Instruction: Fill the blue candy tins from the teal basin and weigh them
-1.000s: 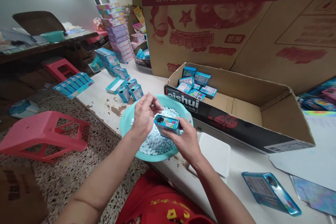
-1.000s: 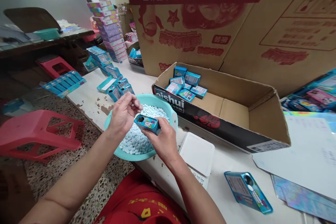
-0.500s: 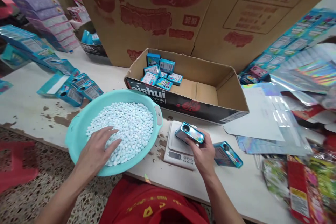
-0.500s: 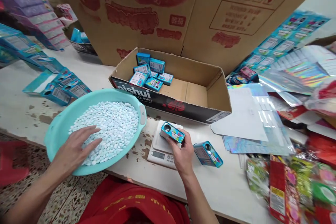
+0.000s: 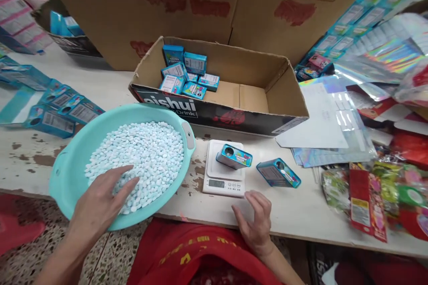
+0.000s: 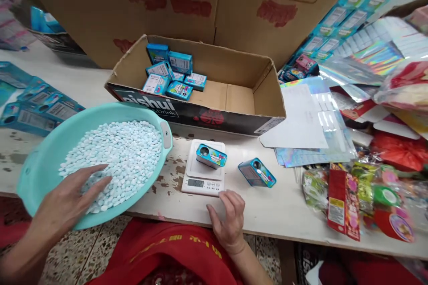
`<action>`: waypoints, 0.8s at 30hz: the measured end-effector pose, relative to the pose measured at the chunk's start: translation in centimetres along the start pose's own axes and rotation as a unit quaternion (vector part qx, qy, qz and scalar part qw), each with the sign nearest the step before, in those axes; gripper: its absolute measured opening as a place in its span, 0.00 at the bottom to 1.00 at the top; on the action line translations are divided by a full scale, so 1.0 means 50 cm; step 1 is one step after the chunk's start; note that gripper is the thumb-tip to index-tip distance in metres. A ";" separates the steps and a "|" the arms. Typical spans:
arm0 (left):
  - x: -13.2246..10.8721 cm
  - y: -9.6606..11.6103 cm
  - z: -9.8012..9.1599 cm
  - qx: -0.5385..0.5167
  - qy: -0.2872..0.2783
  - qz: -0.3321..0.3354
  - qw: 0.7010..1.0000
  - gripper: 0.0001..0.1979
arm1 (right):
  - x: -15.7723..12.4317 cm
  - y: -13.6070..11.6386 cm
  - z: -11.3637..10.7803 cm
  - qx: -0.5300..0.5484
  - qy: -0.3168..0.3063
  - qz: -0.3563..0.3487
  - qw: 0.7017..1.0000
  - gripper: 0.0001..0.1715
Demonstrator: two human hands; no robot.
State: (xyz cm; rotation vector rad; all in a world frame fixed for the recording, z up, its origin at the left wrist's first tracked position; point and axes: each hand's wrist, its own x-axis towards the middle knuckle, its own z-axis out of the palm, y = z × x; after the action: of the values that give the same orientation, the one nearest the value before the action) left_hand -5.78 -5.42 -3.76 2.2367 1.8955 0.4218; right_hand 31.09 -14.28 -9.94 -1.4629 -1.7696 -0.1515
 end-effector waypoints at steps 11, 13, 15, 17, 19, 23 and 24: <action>0.010 0.028 -0.010 0.004 -0.050 -0.080 0.995 0.24 | -0.076 0.009 0.004 -0.109 -0.059 0.010 0.992 0.14; 0.009 0.029 -0.012 -0.004 -0.062 -0.086 0.994 0.25 | -0.076 0.007 0.006 -0.122 -0.066 0.003 0.990 0.14; 0.007 0.028 -0.012 -0.008 -0.065 -0.087 0.994 0.25 | -0.076 0.005 0.007 -0.133 -0.070 -0.001 0.989 0.14; 0.006 0.025 -0.011 -0.007 -0.061 -0.078 0.995 0.25 | -0.075 0.004 0.006 -0.139 -0.072 -0.005 0.988 0.14; 0.004 0.021 -0.009 -0.001 -0.056 -0.060 0.997 0.25 | -0.075 0.003 0.006 -0.143 -0.070 -0.006 0.987 0.14; 0.002 0.015 -0.004 0.005 -0.065 -0.025 0.998 0.26 | -0.074 0.001 0.008 -0.149 -0.062 -0.010 0.987 0.14; 0.002 0.015 -0.004 0.006 -0.064 -0.022 0.998 0.25 | -0.073 0.001 0.008 -0.150 -0.063 -0.011 0.987 0.14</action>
State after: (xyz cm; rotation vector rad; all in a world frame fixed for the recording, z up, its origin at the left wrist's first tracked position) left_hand -5.11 -5.48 -3.33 2.1696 1.8833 0.2547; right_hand 30.89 -16.82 -12.58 -1.6972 -1.9277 -0.3586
